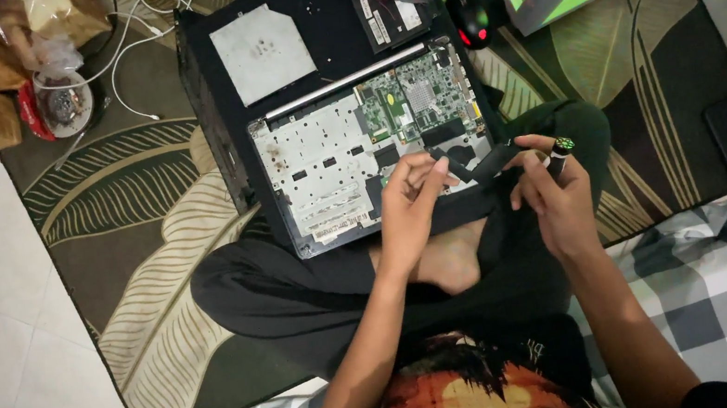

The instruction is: Disconnecting and manipulating internal motherboard cables and components of a laptop using a small tool.

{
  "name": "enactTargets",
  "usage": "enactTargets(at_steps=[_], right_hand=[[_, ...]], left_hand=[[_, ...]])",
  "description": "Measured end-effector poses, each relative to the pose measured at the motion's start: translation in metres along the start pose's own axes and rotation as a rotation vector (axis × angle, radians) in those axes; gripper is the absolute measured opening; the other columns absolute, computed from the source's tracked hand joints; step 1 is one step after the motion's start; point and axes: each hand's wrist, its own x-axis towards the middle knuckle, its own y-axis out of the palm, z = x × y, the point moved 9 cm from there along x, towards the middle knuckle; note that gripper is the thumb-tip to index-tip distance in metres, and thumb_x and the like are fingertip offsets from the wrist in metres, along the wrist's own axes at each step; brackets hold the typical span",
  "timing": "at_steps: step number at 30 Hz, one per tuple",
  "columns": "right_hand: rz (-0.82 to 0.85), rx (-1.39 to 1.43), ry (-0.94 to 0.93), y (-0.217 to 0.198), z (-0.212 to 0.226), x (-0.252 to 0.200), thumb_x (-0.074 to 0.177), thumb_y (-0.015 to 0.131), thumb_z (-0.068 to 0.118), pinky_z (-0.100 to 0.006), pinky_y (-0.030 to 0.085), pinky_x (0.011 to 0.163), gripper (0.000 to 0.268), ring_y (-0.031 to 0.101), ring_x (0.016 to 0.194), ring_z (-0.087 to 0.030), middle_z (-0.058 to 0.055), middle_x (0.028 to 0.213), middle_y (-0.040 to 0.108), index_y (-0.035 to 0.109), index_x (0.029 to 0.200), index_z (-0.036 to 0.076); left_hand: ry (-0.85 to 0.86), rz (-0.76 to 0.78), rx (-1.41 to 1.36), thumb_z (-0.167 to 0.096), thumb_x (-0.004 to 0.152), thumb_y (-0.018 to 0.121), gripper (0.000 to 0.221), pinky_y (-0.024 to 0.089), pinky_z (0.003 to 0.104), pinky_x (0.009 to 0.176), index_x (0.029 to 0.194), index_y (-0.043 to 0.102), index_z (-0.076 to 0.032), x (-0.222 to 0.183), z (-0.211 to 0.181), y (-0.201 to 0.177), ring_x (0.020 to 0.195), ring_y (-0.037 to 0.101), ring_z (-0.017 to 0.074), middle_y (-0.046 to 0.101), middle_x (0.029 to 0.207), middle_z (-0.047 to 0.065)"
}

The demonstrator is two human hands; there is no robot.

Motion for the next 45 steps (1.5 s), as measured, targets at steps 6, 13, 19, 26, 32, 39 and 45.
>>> enactTargets(at_steps=[6,13,19,26,32,39,45], right_hand=[[0.025,-0.032,-0.034,0.004,0.004,0.0,0.108,0.057,0.017,-0.023,0.056,0.055,0.027,0.044,0.045,0.003,-0.01,0.096,0.069,0.06,0.131,0.003],[-0.043,-0.181,0.029,0.014,0.013,-0.002,0.094,0.075,0.005,-0.026,0.05,0.046,0.036,0.05,0.046,-0.008,-0.016,0.096,0.068,0.063,0.127,-0.003],[-0.092,-0.353,0.059,-0.014,0.011,0.019,0.09,0.081,0.009,-0.021,0.041,0.043,0.041,0.046,0.045,-0.007,-0.009,0.09,0.066,0.063,0.128,0.005],[0.057,-0.691,0.083,-0.001,0.014,0.033,0.089,0.085,0.018,-0.027,0.048,0.052,0.037,0.059,0.063,-0.013,-0.009,0.089,0.072,0.07,0.123,0.011],[0.084,-0.862,-0.047,0.025,0.033,0.032,0.095,0.084,0.02,-0.038,0.053,0.062,0.029,0.069,0.077,-0.028,-0.015,0.086,0.072,0.071,0.117,0.007],[0.067,-0.944,-0.123,0.03,0.034,0.034,0.099,0.081,0.016,-0.044,0.054,0.066,0.027,0.069,0.085,-0.038,-0.022,0.09,0.07,0.068,0.115,-0.001],[0.062,-0.932,-0.027,0.026,0.031,0.028,0.1,0.079,0.016,-0.048,0.055,0.074,0.026,0.07,0.093,-0.043,-0.025,0.101,0.072,0.065,0.112,-0.002]], left_hand=[[-0.003,-0.001,0.034,-0.016,0.105,0.064,0.012,0.052,0.029,0.079,0.105,0.064,-0.004,0.0,-0.002,-0.001,0.087,0.071,0.0135,0.076,0.09,0.012],[-0.033,0.005,-0.045,-0.011,0.102,0.068,0.019,0.054,0.028,0.085,0.112,0.055,-0.004,-0.006,0.018,0.001,0.089,0.071,0.0135,0.074,0.097,0.01],[0.083,0.095,0.432,-0.021,0.098,0.072,0.027,0.055,0.03,0.073,0.118,0.06,-0.007,-0.007,-0.017,-0.005,0.093,0.075,0.0223,0.077,0.106,0.01],[0.368,0.211,0.751,-0.024,0.098,0.071,0.025,0.024,0.065,0.118,0.119,0.067,-0.011,-0.004,-0.036,0.0,0.141,0.043,0.0471,0.051,0.147,0.017],[0.427,0.239,0.9,-0.029,0.097,0.073,0.021,0.013,0.062,0.125,0.113,0.07,-0.017,-0.005,-0.017,0.005,0.149,0.037,0.0399,0.049,0.154,0.011],[0.454,0.184,0.929,-0.03,0.097,0.073,0.014,0.016,0.059,0.126,0.103,0.072,-0.017,-0.003,-0.009,0.004,0.149,0.039,0.0358,0.053,0.15,0.008],[0.43,0.191,0.937,-0.029,0.095,0.073,0.013,0.018,0.059,0.126,0.101,0.072,-0.017,-0.001,-0.005,0.002,0.15,0.038,0.035,0.054,0.149,0.007]])
